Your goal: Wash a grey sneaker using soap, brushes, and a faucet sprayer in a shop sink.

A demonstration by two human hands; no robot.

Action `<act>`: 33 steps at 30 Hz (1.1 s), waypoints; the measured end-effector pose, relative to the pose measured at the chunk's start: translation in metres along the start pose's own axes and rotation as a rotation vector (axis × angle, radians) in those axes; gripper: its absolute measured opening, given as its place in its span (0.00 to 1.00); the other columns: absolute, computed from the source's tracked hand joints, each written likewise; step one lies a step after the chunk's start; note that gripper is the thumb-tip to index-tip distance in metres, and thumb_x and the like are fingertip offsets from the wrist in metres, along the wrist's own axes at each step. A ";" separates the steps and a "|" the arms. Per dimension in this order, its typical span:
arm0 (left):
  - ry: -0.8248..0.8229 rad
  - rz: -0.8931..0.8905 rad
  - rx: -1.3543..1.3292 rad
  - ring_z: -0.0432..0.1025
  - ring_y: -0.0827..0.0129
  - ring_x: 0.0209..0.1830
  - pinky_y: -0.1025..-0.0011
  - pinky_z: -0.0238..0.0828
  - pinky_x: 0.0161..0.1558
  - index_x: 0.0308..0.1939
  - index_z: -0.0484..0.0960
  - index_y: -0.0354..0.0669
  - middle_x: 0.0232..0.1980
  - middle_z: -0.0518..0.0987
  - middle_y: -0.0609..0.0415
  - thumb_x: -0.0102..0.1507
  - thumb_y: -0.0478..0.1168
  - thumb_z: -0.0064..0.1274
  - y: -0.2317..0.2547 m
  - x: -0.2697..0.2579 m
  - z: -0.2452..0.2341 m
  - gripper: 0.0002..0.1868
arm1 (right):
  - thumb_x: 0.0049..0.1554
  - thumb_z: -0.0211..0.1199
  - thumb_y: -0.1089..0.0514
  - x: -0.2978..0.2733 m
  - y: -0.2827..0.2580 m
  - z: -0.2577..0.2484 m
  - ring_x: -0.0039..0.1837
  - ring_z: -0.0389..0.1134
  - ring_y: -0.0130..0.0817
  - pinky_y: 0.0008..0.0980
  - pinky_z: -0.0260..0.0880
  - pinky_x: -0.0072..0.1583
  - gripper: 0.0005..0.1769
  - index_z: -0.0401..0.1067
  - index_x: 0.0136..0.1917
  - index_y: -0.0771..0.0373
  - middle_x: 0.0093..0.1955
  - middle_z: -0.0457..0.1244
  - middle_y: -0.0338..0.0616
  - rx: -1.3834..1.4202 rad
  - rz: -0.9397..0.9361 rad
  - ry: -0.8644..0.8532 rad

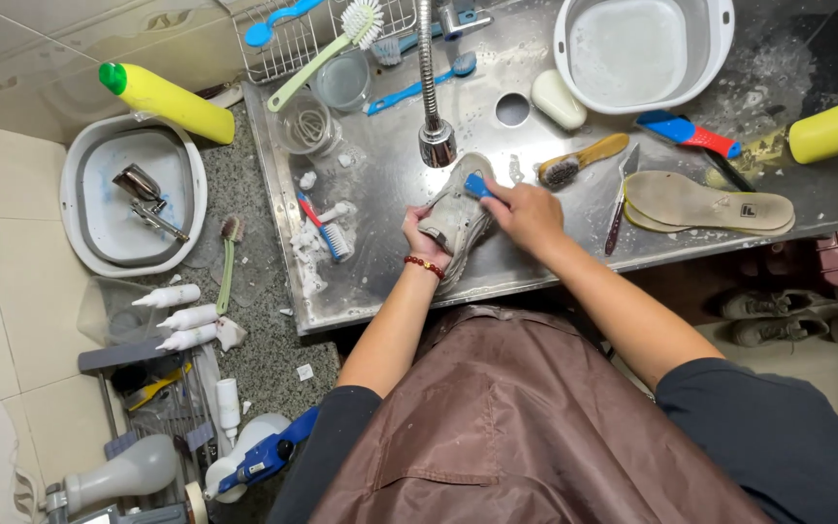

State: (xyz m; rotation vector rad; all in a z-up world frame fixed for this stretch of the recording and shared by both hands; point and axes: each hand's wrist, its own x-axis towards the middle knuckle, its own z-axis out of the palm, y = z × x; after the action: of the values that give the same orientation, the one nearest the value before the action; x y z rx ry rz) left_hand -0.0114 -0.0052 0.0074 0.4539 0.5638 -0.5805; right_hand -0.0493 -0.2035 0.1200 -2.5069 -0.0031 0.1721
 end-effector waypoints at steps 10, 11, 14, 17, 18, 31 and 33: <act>0.025 0.050 -0.079 0.74 0.48 0.55 0.52 0.69 0.62 0.56 0.78 0.33 0.55 0.80 0.41 0.59 0.57 0.40 0.011 0.006 -0.009 0.33 | 0.59 0.66 0.40 -0.014 -0.004 0.017 0.37 0.68 0.42 0.40 0.69 0.41 0.19 0.80 0.62 0.44 0.35 0.66 0.44 0.075 -0.144 0.243; 0.029 0.063 -0.090 0.74 0.48 0.56 0.52 0.69 0.62 0.56 0.78 0.33 0.55 0.80 0.40 0.60 0.57 0.41 0.012 0.008 -0.012 0.33 | 0.59 0.65 0.39 -0.014 -0.003 0.016 0.36 0.68 0.41 0.39 0.69 0.41 0.20 0.79 0.62 0.44 0.34 0.66 0.43 0.133 -0.153 0.182; 0.034 0.074 -0.102 0.74 0.48 0.56 0.52 0.69 0.62 0.57 0.78 0.33 0.56 0.80 0.40 0.60 0.57 0.41 0.014 0.007 -0.011 0.33 | 0.60 0.60 0.39 0.013 0.021 0.003 0.34 0.68 0.38 0.38 0.70 0.40 0.24 0.74 0.66 0.48 0.36 0.68 0.43 0.299 0.105 0.027; 0.014 0.068 -0.106 0.74 0.48 0.55 0.52 0.69 0.62 0.57 0.78 0.33 0.56 0.80 0.41 0.60 0.57 0.42 0.015 0.002 -0.005 0.33 | 0.63 0.60 0.39 0.059 0.039 -0.016 0.37 0.66 0.34 0.35 0.68 0.42 0.24 0.73 0.60 0.59 0.37 0.68 0.44 0.412 0.321 0.065; -0.009 0.065 -0.108 0.74 0.48 0.55 0.52 0.69 0.61 0.57 0.78 0.33 0.56 0.80 0.41 0.60 0.57 0.42 0.016 0.002 -0.001 0.33 | 0.63 0.64 0.39 0.078 0.043 -0.023 0.39 0.65 0.32 0.32 0.65 0.44 0.26 0.78 0.51 0.67 0.36 0.66 0.45 0.422 0.263 0.201; -0.168 0.110 -0.038 0.74 0.50 0.58 0.55 0.69 0.64 0.63 0.73 0.32 0.59 0.79 0.41 0.60 0.44 0.45 0.011 -0.019 0.019 0.29 | 0.62 0.56 0.35 0.249 0.033 -0.026 0.71 0.62 0.36 0.26 0.57 0.36 0.32 0.60 0.70 0.56 0.70 0.59 0.38 1.320 0.355 0.125; -0.154 0.123 -0.008 0.74 0.50 0.58 0.56 0.70 0.63 0.65 0.71 0.31 0.59 0.79 0.40 0.60 0.42 0.45 0.009 -0.021 0.017 0.30 | 0.61 0.57 0.35 0.259 0.022 -0.028 0.72 0.62 0.37 0.26 0.56 0.36 0.33 0.62 0.70 0.56 0.70 0.60 0.43 1.345 0.366 0.152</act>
State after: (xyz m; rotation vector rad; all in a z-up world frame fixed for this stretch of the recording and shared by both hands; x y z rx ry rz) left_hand -0.0139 0.0006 0.0353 0.4287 0.3887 -0.4905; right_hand 0.2100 -0.2270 0.0979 -1.1495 0.4716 0.0774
